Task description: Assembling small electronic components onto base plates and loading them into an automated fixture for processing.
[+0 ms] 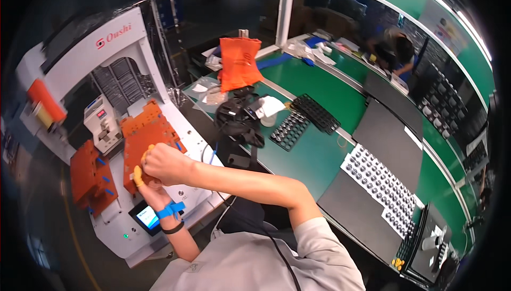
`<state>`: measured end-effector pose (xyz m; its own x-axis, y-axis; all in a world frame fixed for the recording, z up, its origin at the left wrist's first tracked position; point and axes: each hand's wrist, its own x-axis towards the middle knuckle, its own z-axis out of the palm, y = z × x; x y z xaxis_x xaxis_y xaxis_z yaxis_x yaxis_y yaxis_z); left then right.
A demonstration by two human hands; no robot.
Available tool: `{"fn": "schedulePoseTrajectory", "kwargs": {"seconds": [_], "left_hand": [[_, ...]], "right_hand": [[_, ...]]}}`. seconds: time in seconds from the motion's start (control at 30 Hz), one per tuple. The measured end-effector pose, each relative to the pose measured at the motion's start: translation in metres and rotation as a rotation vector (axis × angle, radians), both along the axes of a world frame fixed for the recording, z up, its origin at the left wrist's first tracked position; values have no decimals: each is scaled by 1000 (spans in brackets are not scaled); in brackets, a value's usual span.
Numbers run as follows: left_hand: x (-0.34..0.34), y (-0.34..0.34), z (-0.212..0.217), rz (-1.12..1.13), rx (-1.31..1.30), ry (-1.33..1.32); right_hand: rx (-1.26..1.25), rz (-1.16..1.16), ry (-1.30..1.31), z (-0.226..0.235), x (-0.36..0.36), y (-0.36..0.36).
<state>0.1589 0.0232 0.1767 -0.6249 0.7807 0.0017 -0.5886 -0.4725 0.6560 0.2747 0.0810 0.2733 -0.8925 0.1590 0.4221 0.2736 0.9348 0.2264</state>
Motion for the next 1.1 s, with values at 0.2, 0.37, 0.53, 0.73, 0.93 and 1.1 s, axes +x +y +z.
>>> {"fn": "schedulePoseTrajectory", "kwargs": {"seconds": [0.2,0.37,0.53,0.73,0.93,1.1], "left_hand": [[68,-20,7,30,-16,278],[135,-44,-37,-408,202,258],[226,-26,-58,-908,277,176],[284,-12,-78,-1226,-6,-118],[304,27,-111,-1367,-76,-70],[311,53,-145,-1484,-88,-87]], "right_hand": [[-17,-162,370,-25,89,-26],[-69,-426,555,-45,203,-85],[70,-840,587,-84,270,-145],[-12,-1037,539,-99,315,-162],[-186,-1103,450,-110,335,-138],[-256,-1147,453,-132,341,-124]]}}
